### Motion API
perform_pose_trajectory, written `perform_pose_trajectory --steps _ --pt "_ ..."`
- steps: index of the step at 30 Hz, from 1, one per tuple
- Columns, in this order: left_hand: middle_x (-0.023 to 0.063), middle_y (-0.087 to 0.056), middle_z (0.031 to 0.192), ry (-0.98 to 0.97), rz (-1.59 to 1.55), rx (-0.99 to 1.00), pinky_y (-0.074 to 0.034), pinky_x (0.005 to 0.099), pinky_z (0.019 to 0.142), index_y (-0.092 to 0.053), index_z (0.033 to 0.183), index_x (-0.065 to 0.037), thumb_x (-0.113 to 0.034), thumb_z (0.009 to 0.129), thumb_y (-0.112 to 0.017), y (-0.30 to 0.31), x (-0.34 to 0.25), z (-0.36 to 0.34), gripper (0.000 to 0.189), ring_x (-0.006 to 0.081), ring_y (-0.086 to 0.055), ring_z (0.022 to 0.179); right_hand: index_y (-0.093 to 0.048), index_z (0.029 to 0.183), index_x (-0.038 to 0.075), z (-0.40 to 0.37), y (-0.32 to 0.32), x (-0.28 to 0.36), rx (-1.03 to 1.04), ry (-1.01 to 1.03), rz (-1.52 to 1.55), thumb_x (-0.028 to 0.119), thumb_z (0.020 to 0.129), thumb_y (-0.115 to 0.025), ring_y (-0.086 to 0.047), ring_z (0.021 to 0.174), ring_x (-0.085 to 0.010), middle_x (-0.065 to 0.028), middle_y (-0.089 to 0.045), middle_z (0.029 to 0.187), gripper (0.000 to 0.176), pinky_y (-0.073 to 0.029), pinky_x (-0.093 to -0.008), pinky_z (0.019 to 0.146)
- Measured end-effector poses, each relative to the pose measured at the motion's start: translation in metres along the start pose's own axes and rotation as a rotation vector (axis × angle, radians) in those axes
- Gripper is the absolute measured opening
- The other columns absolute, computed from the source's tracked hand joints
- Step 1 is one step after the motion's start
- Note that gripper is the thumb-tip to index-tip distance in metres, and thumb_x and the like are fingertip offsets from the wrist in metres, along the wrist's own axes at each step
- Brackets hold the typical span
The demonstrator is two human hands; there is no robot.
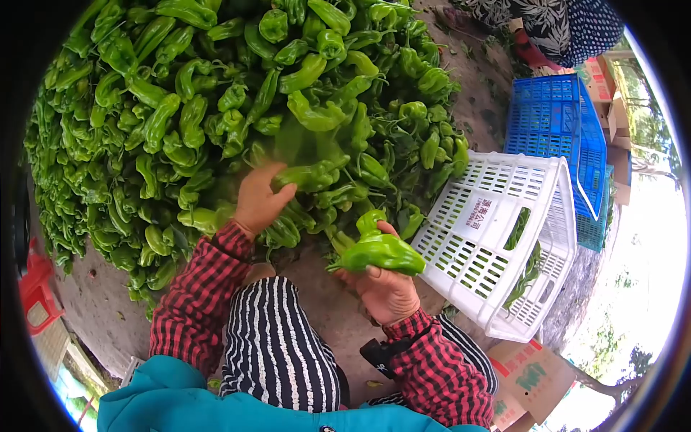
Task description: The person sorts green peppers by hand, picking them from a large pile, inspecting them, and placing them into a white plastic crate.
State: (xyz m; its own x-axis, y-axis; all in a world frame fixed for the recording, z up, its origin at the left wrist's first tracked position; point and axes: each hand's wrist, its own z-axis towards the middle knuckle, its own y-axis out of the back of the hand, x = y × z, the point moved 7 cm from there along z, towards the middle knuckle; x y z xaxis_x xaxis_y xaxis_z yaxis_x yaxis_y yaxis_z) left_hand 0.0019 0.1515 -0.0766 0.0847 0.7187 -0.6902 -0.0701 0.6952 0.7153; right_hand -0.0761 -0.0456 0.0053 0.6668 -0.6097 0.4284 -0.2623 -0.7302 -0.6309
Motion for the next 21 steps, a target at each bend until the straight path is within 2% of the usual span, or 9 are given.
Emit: perform_pose_trajectory --steps 2,3,4,6,7,12,16,20,21 --pt "0.0015 -0.063 0.082 0.489 -0.924 0.275 -0.041 0.0268 0.061 -0.06 0.093 -0.003 -0.023 0.079 -0.062 -0.012 0.011 -0.017 0.025 0.012 -0.056 0.069 -0.035 0.125 0.024 0.005 0.011 0.0 -0.031 0.075 0.09 0.002 0.072 -0.068 -0.051 0.106 -0.0293 -0.0053 -0.047 0.117 0.067 -0.043 -0.0517 0.088" --pt "0.0013 -0.063 0.086 0.624 -1.115 0.353 -0.041 0.0209 0.055 -0.059 0.098 -0.002 -0.026 0.085 -0.058 -0.01 0.003 -0.025 0.027 0.0063 -0.056 0.068 -0.037 0.123 0.021 0.008 0.011 -0.001 -0.013 0.11 0.064 0.001 0.073 -0.067 -0.05 0.109 -0.0299 -0.0061 -0.048 0.119 0.062 -0.042 -0.0529 0.09" --pt "0.0013 -0.063 0.086 0.626 -1.112 0.346 -0.041 0.0209 0.055 -0.059 0.098 -0.002 -0.026 0.085 -0.058 -0.007 -0.003 -0.029 0.027 0.0063 -0.056 0.068 -0.037 0.123 0.021 0.011 0.008 -0.004 -0.007 0.106 0.064 0.001 0.073 -0.067 -0.05 0.109 -0.0299 -0.0061 -0.048 0.119 0.062 -0.042 -0.0529 0.09" --pt "0.0023 -0.063 0.086 0.901 -1.527 0.346 -0.043 0.0216 0.056 -0.058 0.101 -0.004 -0.026 0.086 -0.058 -0.015 -0.012 -0.044 0.027 0.0086 -0.058 0.071 -0.038 0.12 0.017 0.015 0.006 -0.004 -0.067 0.187 0.017 0.004 0.072 -0.068 -0.05 0.109 -0.0292 -0.0097 -0.045 0.125 0.058 -0.04 -0.0491 0.093" --pt "0.0016 -0.063 0.089 0.806 -1.726 0.469 -0.044 0.0219 0.058 -0.057 0.105 -0.005 -0.028 0.088 -0.056 -0.016 -0.021 -0.043 0.028 0.01 -0.058 0.072 -0.038 0.12 0.017 0.017 0.005 -0.005 -0.064 0.183 0.014 0.004 0.072 -0.068 -0.05 0.109 -0.0292 -0.0097 -0.045 0.125 0.058 -0.04 -0.0491 0.093" --pt "0.0029 -0.06 0.097 0.78 -1.56 0.489 -0.044 0.0211 0.064 -0.05 0.113 -0.005 -0.027 0.091 -0.051 -0.024 -0.032 -0.051 0.031 0.0113 -0.058 0.082 -0.036 0.12 0.013 0.015 -0.026 0.001 0.184 0.378 -0.227 0.011 0.07 -0.071 -0.048 0.11 -0.0234 -0.0171 -0.037 0.133 0.062 -0.038 -0.0364 0.095" --pt "0.0016 -0.056 0.103 0.504 -1.529 0.491 -0.045 0.0214 0.074 -0.041 0.12 -0.004 -0.021 0.091 -0.055 -0.02 -0.063 -0.042 0.037 0.0073 -0.054 0.091 -0.033 0.123 0.011 0.014 -0.031 -0.003 0.037 0.526 -0.449 0.004 0.072 -0.07 -0.049 0.104 -0.0178 -0.0106 -0.044 0.124 0.063 -0.039 -0.0315 0.093" --pt "0.006 -0.055 0.109 0.465 -1.544 0.778 -0.044 0.0236 0.08 -0.039 0.116 -0.004 -0.019 0.088 -0.059 -0.026 -0.071 -0.053 0.037 0.0097 -0.053 0.095 -0.033 0.123 0.01 0.014 -0.02 -0.01 0.003 0.483 -0.434 0.002 0.074 -0.069 -0.051 0.1 -0.0155 -0.0065 -0.05 0.111 0.061 -0.04 -0.0298 0.09" --pt "0.0059 -0.056 0.108 0.296 -1.529 0.681 -0.043 0.0236 0.082 -0.037 0.117 -0.004 -0.02 0.086 -0.062 -0.033 -0.071 -0.054 0.043 0.0109 -0.053 0.097 -0.035 0.121 0.011 0.015 -0.02 -0.01 -0.002 0.46 -0.326 0.0 0.075 -0.067 -0.051 0.099 -0.016 -0.006 -0.051 0.108 0.058 -0.04 -0.0303 0.089"
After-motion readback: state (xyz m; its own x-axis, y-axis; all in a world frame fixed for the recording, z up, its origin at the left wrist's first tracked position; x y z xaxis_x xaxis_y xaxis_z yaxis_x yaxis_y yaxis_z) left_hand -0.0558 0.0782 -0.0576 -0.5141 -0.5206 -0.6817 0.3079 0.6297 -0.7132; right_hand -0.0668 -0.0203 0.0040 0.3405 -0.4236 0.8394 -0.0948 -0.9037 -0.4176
